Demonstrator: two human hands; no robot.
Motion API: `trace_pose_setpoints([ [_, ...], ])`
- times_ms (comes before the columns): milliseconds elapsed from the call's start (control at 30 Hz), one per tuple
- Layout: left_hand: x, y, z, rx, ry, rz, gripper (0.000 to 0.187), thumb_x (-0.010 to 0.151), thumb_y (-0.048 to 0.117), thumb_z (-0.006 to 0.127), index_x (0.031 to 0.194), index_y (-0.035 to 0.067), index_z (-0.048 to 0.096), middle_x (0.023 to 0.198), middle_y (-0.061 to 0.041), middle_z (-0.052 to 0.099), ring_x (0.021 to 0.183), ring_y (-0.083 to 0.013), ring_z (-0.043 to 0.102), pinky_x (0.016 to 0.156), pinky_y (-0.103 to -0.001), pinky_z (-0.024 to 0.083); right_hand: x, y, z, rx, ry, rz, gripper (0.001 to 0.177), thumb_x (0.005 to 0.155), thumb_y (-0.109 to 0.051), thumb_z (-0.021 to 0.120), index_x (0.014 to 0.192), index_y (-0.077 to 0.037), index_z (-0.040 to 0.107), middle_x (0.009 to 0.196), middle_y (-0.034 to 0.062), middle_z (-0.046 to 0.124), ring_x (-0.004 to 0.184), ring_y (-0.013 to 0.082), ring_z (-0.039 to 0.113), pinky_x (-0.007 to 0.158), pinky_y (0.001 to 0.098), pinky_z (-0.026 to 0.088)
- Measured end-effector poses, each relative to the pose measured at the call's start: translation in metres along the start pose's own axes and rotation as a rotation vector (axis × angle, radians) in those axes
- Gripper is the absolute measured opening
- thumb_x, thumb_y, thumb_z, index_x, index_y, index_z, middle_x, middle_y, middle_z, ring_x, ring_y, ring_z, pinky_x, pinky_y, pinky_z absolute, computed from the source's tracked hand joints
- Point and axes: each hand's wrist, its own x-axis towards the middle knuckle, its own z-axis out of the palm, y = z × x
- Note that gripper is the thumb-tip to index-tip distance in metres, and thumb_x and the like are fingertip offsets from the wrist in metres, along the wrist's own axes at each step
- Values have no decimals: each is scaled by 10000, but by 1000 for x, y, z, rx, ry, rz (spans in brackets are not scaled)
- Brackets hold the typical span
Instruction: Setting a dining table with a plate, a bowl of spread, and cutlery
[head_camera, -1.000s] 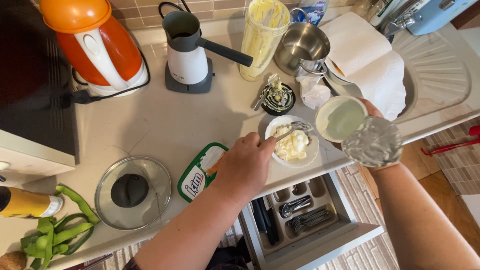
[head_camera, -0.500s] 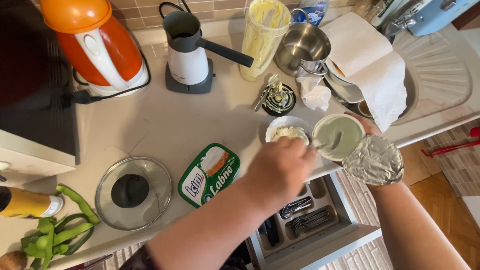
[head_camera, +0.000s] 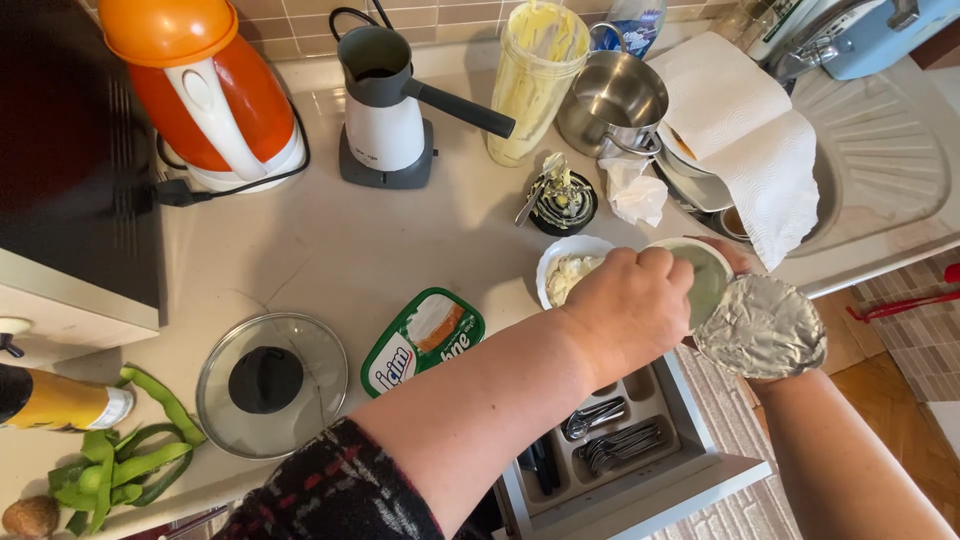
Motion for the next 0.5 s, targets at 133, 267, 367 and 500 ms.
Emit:
trace_pose_setpoints([
  [133, -6, -1, -4, 34, -55, -92, 98, 746, 64, 594, 675, 126, 565, 740, -100, 432, 678, -326, 481, 487, -470, 371, -4, 10, 1, -69, -29, -35, 536, 989, -287, 597, 1476, -73, 534, 1452, 131, 614, 1374, 343, 554, 1162, 504, 414],
  [267, -8, -10, -19, 47, -54, -227, 93, 769, 90, 585, 679, 97, 607, 679, -115, 459, 589, -319, 514, 433, -453, 393, 16, -36, 4, -134, 99, -59, 487, 1004, -349, 620, 1447, -147, 614, 1398, 69, 649, 1313, 326, 594, 1129, 483, 451],
  [367, -17, -20, -19, 54, -65, -279, 78, 757, 84, 583, 697, 87, 632, 677, -109, 479, 576, -315, 536, 424, -447, 404, 32, -66, -8, -199, 116, -83, 509, 994, -411, 619, 1468, -226, 607, 1362, 20, 647, 1289, 322, 600, 1121, 487, 466],
  [500, -29, -39, -33, 1, -121, -292, 99, 790, 122, 583, 763, 91, 673, 706, -91, 520, 626, -310, 594, 450, -434, 444, 55, -74, -21, -347, -79, -238, 641, 979, -450, 529, 1556, -178, 471, 1434, 64, 578, 1313, 317, 579, 1161, 502, 448],
])
